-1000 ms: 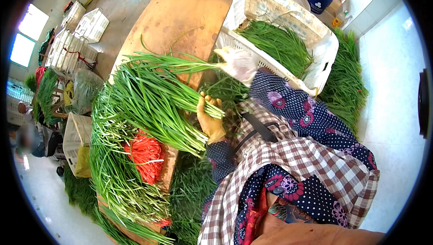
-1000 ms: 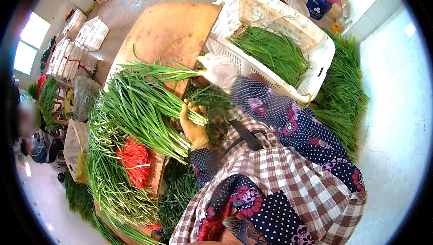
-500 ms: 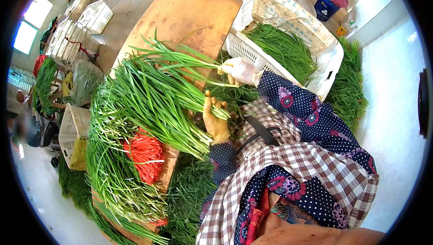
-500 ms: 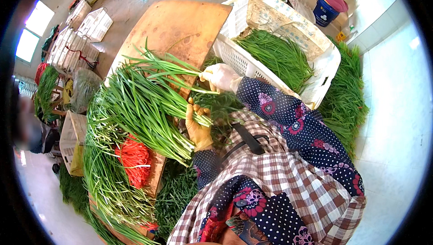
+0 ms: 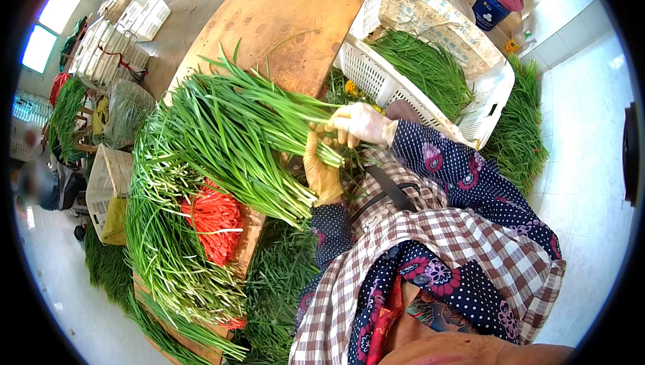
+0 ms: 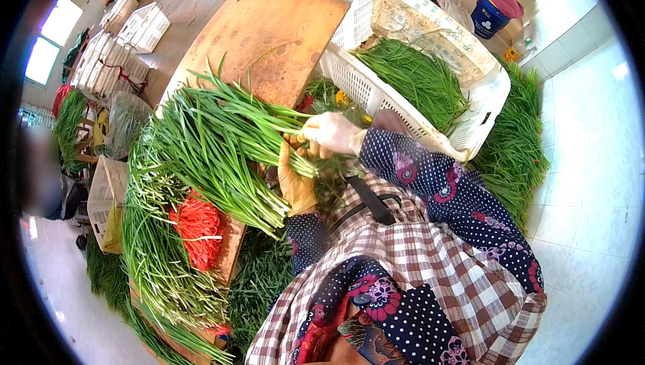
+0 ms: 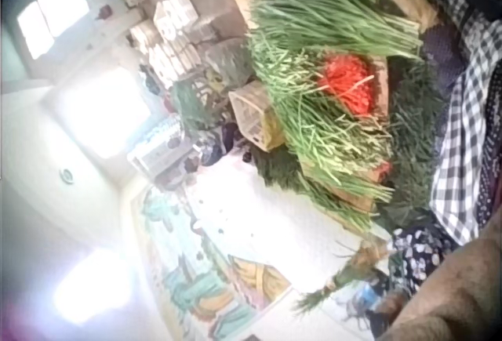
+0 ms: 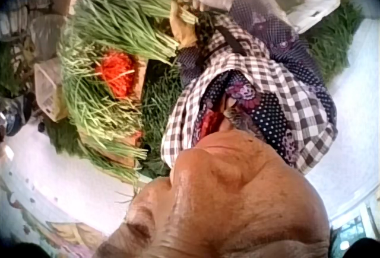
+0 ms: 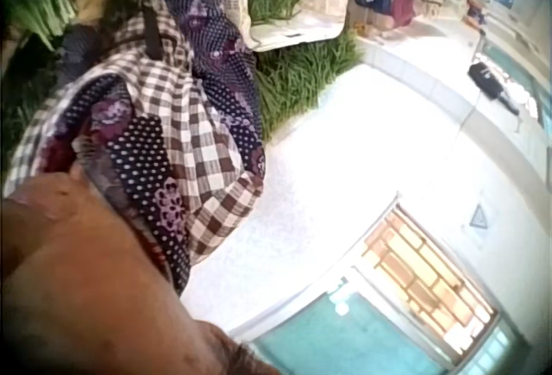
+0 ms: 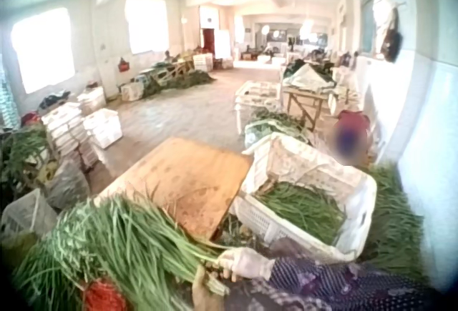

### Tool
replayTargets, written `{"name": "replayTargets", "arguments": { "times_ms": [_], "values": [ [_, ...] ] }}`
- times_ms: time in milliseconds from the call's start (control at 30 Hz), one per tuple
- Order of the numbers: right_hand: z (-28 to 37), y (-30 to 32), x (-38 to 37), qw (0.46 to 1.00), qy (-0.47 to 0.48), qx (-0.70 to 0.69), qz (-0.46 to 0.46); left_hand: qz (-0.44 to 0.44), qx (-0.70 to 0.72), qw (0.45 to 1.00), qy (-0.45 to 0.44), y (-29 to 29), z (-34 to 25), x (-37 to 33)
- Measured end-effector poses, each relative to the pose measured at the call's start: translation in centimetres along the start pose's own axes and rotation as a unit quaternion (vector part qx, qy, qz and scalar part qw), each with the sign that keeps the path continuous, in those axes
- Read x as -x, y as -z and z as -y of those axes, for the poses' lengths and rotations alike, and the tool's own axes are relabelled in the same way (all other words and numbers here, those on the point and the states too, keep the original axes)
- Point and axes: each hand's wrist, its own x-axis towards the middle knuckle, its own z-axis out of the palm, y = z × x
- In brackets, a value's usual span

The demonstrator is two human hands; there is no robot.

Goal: The person bundles green leafy vegetables by hand, gathering a handful of stalks and securing them with a red tie before placing the finished bundle into a white plastic crate.

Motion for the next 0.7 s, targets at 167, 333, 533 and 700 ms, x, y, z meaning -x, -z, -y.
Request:
{"name": "replayTargets", "arguments": {
  "times_ms": [167,333,533,700],
  "values": [
    [-1.3,-2.3,0.6,0.965,0.085,0.234,-0.081,-0.023,-0.075,0.997,-0.014,-0.4,0.1,0.6],
    [-2.6,-3.4,0.1,0.930,0.201,0.241,-0.191,-0.049,-0.091,0.995,-0.004,-0.6,0.1,0.8],
    [-2.5,-2.8,3.5,0.982,0.082,0.011,-0.170,-0.060,-0.054,0.997,-0.003,-0.6,-0.6,1.3],
    [-5.7,1.9,4.4,0.959,-0.006,-0.108,-0.261,-0.093,-0.046,0.994,-0.019,0.2,0.4,0.6]
  ]
}}
